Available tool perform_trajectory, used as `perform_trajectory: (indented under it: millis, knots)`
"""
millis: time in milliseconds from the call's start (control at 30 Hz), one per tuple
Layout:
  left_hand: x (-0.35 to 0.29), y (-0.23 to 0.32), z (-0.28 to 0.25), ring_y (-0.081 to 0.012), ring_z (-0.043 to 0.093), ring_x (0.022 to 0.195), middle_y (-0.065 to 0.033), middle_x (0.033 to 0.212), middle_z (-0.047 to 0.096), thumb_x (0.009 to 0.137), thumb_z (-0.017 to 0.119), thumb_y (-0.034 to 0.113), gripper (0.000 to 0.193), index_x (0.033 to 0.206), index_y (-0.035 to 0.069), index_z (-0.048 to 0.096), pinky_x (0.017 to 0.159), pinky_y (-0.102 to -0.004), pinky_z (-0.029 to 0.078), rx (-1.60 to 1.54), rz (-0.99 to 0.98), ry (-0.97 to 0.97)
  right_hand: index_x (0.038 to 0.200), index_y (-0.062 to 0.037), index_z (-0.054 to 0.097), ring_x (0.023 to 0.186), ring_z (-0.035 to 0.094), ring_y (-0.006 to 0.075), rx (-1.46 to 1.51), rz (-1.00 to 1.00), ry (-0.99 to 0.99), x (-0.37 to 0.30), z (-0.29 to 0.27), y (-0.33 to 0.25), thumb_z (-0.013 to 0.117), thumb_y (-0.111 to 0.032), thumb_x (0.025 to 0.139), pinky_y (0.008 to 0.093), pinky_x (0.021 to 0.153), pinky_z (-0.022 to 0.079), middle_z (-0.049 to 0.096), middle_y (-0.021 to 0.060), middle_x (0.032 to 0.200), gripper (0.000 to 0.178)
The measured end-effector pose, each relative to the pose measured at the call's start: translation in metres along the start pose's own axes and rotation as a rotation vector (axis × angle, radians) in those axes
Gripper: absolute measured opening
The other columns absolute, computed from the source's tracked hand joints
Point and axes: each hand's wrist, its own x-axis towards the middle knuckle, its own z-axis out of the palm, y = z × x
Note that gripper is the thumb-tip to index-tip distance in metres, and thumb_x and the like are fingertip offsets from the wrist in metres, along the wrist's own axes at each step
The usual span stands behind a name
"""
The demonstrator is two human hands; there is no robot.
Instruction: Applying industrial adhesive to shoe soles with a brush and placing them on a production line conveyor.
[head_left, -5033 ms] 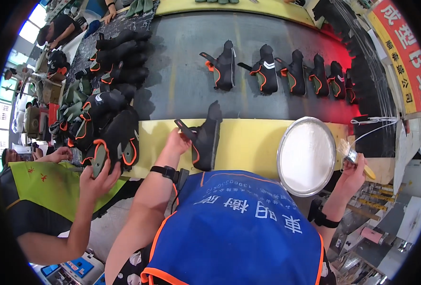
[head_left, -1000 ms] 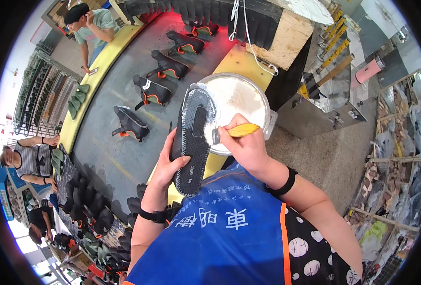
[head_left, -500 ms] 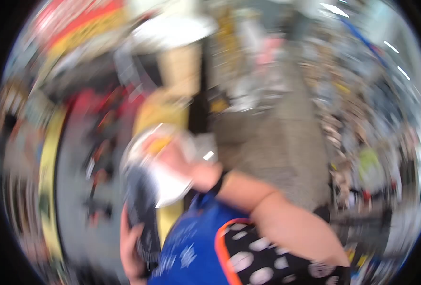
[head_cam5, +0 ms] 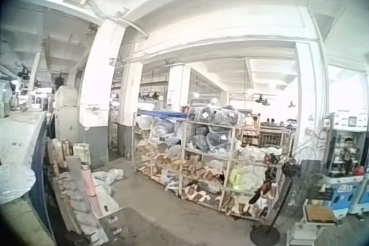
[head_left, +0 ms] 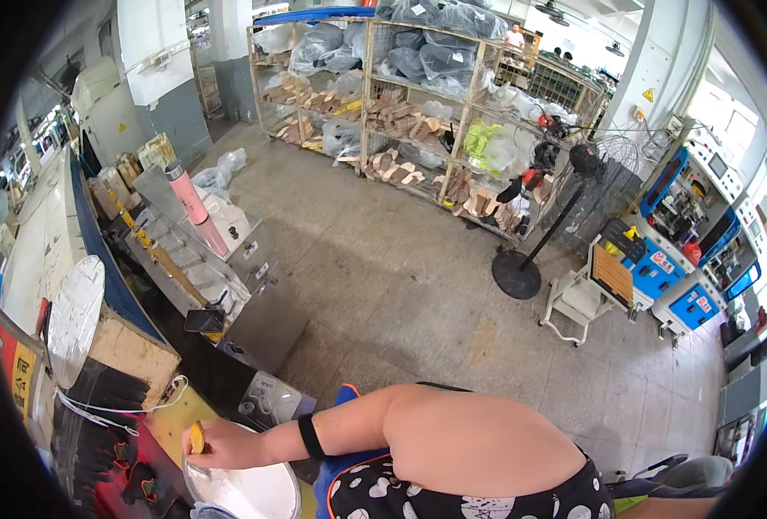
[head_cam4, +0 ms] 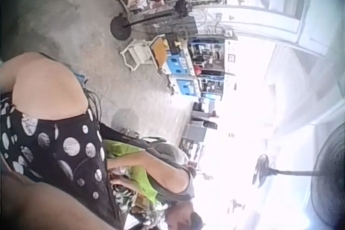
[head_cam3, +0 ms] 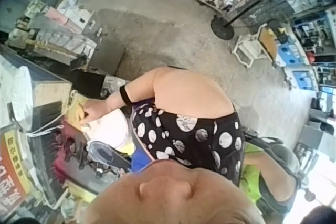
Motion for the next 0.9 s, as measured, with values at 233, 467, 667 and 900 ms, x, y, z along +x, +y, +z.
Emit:
perform_trajectory:
  millis: [233,467,667,900]
  knots:
    - [0.003,-0.002,0.000,-0.0339,0.054,0.113,-0.0203,0.133,0.055,0.083,0.048,0.028,0.062,0.138,0.000,0.046,0.088,-0.0418,0.041,-0.012,-0.038,0.023,0.088,-0.0024,0.057,0.068,0.060,0.0244,0.084,-0.019,-0.076,0.000,0.020,-0.018,0.068,-0.014,0.090,0.0357,0.064,0.046,0.061,0.0103,0.077,0.016]
    - [0.003,0.005,0.007,-0.0330,0.058,0.104,-0.0197,0.127,0.060,0.085,0.045,0.035,0.059,0.132,0.001,0.051,0.078,-0.0420,0.044,-0.021,-0.063,0.056,0.085,-0.0060,0.068,0.079,0.067,0.0331,0.212,-0.221,-0.332,-0.022,0.052,-0.038,0.070,-0.023,0.095,0.0412,0.068,0.051,0.069,0.0152,0.085,0.020]
    - [-0.001,0.005,0.005,-0.0322,0.061,0.096,-0.0191,0.121,0.063,0.086,0.042,0.042,0.058,0.128,0.002,0.055,0.069,-0.0422,0.046,-0.041,-0.066,0.060,0.090,-0.0037,0.063,0.074,0.062,0.0252,0.381,-0.169,-0.232,-0.006,0.045,-0.052,0.070,-0.015,0.093,0.0366,0.066,0.049,0.063,0.0098,0.080,0.014]
    - [-0.036,0.014,-0.041,-0.0314,0.065,0.086,-0.0185,0.115,0.068,0.088,0.039,0.049,0.061,0.122,0.004,0.061,0.059,-0.0424,0.049,-0.151,-0.031,0.199,0.102,-0.0061,0.065,0.064,0.061,0.0081,0.565,0.513,-0.025,0.009,0.011,-0.026,0.070,-0.027,0.096,0.0258,0.057,0.051,0.063,-0.0005,0.075,0.023]
